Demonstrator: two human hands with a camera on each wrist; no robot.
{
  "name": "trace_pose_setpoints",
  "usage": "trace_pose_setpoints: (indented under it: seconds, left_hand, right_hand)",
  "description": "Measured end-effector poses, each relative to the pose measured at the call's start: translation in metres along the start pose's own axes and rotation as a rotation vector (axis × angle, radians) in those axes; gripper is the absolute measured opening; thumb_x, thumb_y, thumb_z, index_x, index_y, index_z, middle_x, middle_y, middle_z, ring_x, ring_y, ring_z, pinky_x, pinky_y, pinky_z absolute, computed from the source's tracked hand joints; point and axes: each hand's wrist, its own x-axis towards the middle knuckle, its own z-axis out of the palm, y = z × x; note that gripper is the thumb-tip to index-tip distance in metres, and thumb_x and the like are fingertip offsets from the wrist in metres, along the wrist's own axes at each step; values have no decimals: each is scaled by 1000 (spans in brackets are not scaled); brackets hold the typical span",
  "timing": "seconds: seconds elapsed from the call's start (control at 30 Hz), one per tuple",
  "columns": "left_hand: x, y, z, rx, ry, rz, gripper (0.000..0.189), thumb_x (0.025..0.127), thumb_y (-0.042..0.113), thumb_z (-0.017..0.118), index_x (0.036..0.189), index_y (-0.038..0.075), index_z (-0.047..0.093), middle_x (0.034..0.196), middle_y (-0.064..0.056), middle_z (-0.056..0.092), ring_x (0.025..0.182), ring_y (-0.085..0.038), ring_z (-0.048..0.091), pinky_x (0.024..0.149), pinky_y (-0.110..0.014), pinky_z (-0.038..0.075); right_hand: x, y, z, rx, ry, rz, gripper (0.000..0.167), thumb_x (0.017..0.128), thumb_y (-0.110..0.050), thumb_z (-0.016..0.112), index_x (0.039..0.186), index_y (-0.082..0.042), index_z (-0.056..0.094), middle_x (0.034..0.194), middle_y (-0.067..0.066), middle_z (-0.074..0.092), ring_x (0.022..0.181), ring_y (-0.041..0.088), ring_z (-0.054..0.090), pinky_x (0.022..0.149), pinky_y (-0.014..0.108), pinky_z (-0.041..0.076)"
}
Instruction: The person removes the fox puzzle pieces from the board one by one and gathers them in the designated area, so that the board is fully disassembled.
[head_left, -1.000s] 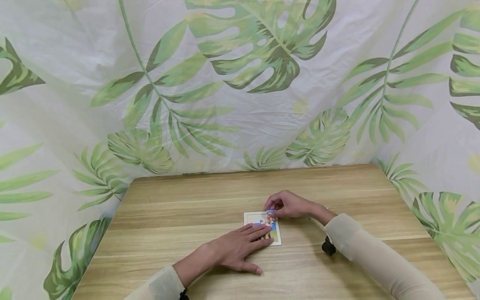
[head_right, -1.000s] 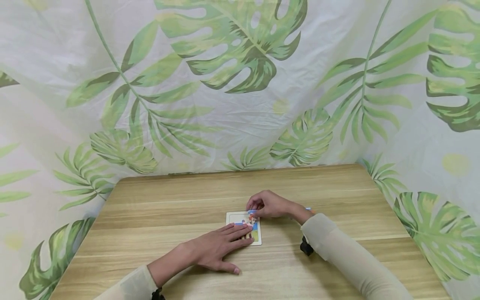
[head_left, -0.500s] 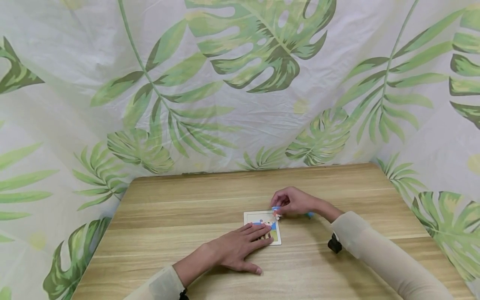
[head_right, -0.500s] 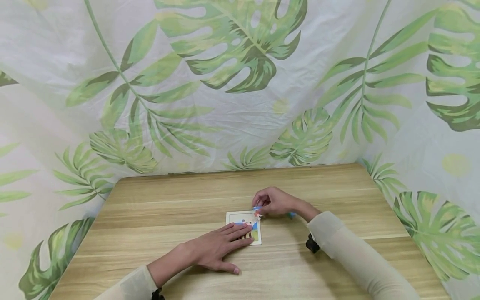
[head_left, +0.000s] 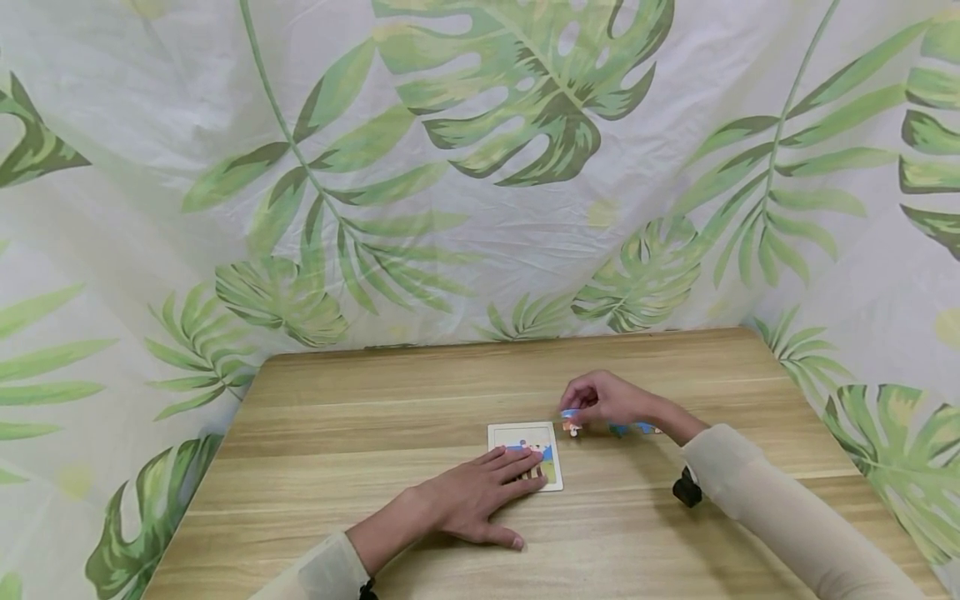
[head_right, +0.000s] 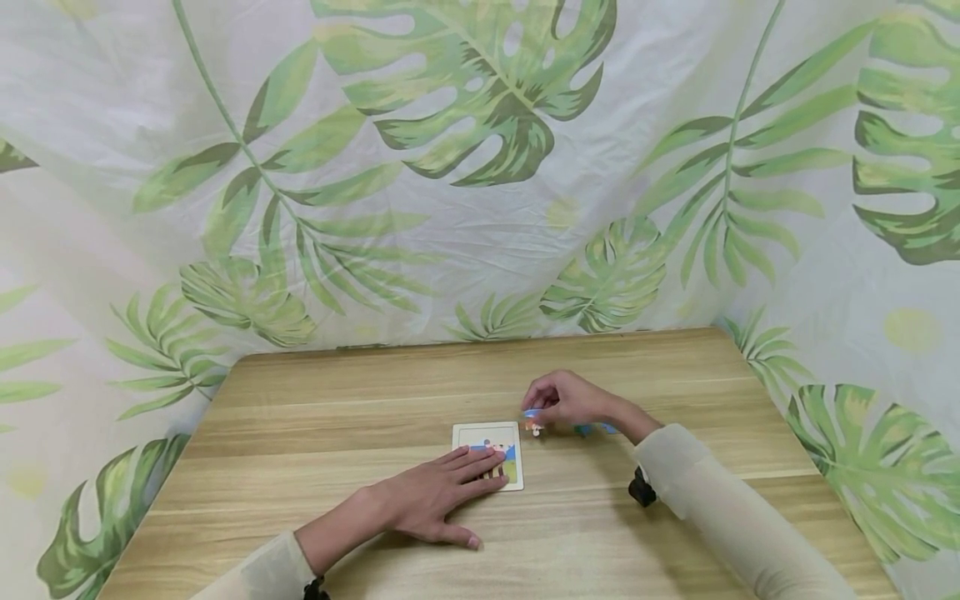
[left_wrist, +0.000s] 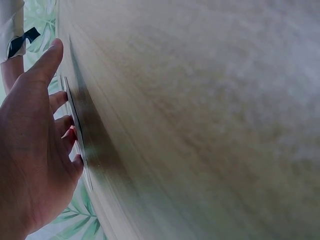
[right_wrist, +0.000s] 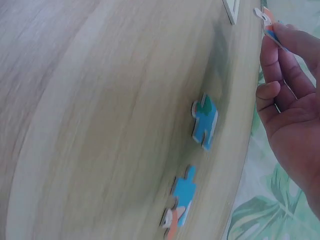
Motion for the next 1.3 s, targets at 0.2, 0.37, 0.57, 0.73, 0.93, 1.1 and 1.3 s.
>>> trace_pose_setpoints:
  seconds: [0.2, 0.37, 0.57, 0.73, 0.93, 1.1, 1.3]
  left_hand:
    - [0, 0, 1, 3, 6, 0, 87, 103, 75, 39, 170, 21, 25, 178, -8, 16, 164, -26, 17, 131, -47, 24]
    - [0, -1, 1, -7, 5, 4, 87, 103, 75, 39, 171, 22, 24, 178, -8, 15, 164, -26, 16, 131, -48, 23]
    - [0, -1, 1, -9, 4, 5, 87, 103, 75, 39, 170, 22, 25, 178, -8, 14, 164, -26, 15, 131, -48, 23]
    - [0, 0, 0, -4, 2, 3, 87, 103, 75, 40, 170, 21, 25, 178, -8, 14, 164, -26, 16, 131, -47, 22]
    - [0, 1, 0, 20, 9, 0, 87, 103, 75, 40, 170, 21, 27, 178, -8, 16, 164, -26, 17, 131, -46, 23]
    - [-1, 1, 1, 18, 11, -3, 87, 103, 75, 41, 170, 21, 26, 178, -8, 16, 164, -26, 17, 131, -46, 22]
    - [-2, 2, 0, 8, 10, -4, 87, 103, 74, 41, 170, 21, 26, 178, -8, 15, 164, -25, 16, 131, -47, 22]
  right_hand:
    - [-8, 3, -7, -4, 21, -7, 17, 98, -4, 75, 112, 5, 76, 98, 8, 78, 84, 16, 71, 74, 27, 59]
    - [-17, 5, -14, -3, 36, 6, 19, 98, -7, 75, 114, 4, 77, 99, 9, 78, 84, 17, 72, 75, 29, 60]
    - [-27, 14, -22, -3, 64, -25, 19, 99, -9, 75, 112, 4, 77, 97, 9, 79, 76, 25, 71, 66, 27, 58]
    - [-36, 18, -29, 16, 84, -38, 18, 99, -6, 74, 111, 6, 78, 95, 11, 79, 69, 19, 66, 61, 26, 55]
    - [-47, 20, -36, 22, 111, -4, 19, 98, -7, 75, 110, 7, 78, 95, 9, 80, 67, 6, 58, 61, 23, 51]
    - [-56, 23, -41, -1, 149, 15, 19, 98, -7, 76, 110, 7, 79, 97, 10, 81, 68, 5, 59, 62, 23, 51]
    - [-65, 24, -47, -7, 159, 39, 21, 98, -8, 75, 113, 7, 78, 102, 13, 81, 75, 7, 67, 70, 24, 57]
